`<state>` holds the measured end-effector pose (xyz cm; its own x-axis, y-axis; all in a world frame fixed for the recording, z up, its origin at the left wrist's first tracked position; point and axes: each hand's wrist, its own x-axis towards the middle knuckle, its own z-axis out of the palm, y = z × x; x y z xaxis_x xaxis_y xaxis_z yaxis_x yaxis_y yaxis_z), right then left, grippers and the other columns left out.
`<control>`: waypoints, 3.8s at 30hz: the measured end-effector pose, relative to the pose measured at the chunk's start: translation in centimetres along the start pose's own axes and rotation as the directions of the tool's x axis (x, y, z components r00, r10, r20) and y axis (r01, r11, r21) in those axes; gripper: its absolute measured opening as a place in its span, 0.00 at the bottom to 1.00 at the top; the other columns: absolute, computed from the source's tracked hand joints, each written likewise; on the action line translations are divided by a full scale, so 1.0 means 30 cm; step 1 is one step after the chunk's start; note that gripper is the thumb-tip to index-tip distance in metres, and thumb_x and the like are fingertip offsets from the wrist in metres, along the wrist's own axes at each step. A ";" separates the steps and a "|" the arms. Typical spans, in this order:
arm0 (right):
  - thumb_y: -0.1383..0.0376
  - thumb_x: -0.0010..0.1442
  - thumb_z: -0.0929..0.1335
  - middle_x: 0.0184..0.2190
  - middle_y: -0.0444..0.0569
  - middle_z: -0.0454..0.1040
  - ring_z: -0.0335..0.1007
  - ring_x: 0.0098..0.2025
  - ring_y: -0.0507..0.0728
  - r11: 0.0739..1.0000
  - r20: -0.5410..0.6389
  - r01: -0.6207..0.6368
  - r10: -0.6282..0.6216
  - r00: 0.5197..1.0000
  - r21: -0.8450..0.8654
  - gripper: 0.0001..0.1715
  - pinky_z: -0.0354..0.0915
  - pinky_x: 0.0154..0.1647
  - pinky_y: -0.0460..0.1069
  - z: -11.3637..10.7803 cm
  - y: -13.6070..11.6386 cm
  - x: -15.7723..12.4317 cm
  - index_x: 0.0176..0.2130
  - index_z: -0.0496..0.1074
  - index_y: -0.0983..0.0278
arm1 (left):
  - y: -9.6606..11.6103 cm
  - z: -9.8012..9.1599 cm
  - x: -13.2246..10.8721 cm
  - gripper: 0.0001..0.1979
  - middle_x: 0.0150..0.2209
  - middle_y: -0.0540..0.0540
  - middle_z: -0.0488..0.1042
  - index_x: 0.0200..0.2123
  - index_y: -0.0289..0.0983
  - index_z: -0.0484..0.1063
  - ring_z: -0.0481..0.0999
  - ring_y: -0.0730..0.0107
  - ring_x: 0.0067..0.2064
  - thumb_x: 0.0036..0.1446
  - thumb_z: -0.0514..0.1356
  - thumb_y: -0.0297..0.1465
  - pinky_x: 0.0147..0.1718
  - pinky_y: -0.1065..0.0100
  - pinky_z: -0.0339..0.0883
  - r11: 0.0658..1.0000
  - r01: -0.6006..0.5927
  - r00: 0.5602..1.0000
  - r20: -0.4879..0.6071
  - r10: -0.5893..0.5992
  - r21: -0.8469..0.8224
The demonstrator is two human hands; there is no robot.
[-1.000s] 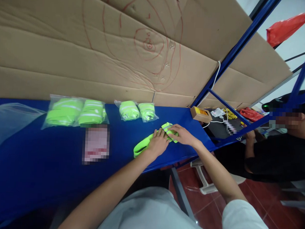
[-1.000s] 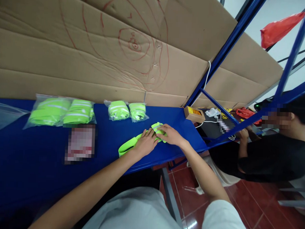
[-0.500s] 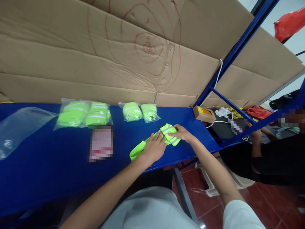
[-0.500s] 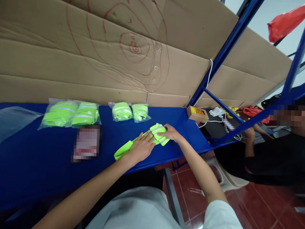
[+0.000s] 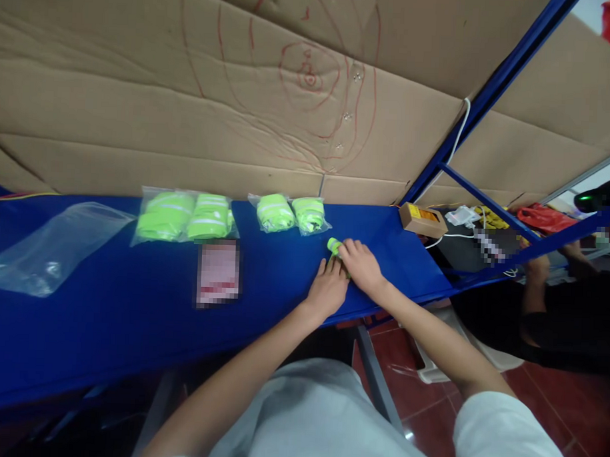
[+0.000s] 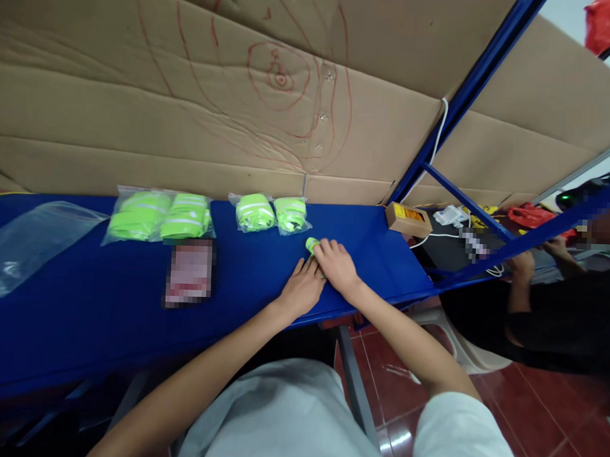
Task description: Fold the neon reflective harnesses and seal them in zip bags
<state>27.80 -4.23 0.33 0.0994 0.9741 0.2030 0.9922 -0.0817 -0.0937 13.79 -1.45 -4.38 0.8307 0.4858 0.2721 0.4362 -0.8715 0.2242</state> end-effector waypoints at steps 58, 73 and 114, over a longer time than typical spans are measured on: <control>0.52 0.75 0.59 0.65 0.59 0.69 0.65 0.65 0.63 0.829 -0.027 0.422 -0.444 0.895 0.367 0.32 0.58 0.65 0.62 -0.011 0.064 -0.318 0.72 0.56 0.60 | 0.031 -0.055 -0.215 0.15 0.55 0.36 0.75 0.51 0.32 0.77 0.69 0.53 0.62 0.71 0.53 0.31 0.62 0.52 0.61 0.924 -0.383 0.922 -0.065 0.382 -0.008; 0.47 0.65 0.71 0.68 0.63 0.64 0.65 0.66 0.66 0.821 -0.038 0.384 -0.407 0.913 0.422 0.55 0.60 0.65 0.61 -0.013 0.082 -0.347 0.76 0.43 0.59 | 0.028 -0.117 -0.146 0.14 0.48 0.43 0.77 0.34 0.39 0.81 0.72 0.58 0.56 0.70 0.56 0.31 0.63 0.49 0.59 0.931 -0.308 0.950 -0.113 0.290 -0.196; 0.43 0.55 0.75 0.42 0.51 0.82 0.80 0.37 0.63 0.861 0.104 0.167 -0.245 0.964 0.479 0.39 0.76 0.37 0.53 0.055 0.193 -0.042 0.58 0.71 0.59 | -0.171 -0.115 0.002 0.28 0.60 0.33 0.65 0.61 0.33 0.60 0.65 0.53 0.63 0.61 0.65 0.28 0.64 0.56 0.60 0.853 -0.123 0.992 -0.088 0.091 -0.507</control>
<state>33.30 -5.59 -2.08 -0.1551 0.9809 0.1175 0.8356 0.1937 -0.5140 10.43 3.28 -2.27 0.8332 0.4090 0.3723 0.0950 -0.7690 0.6321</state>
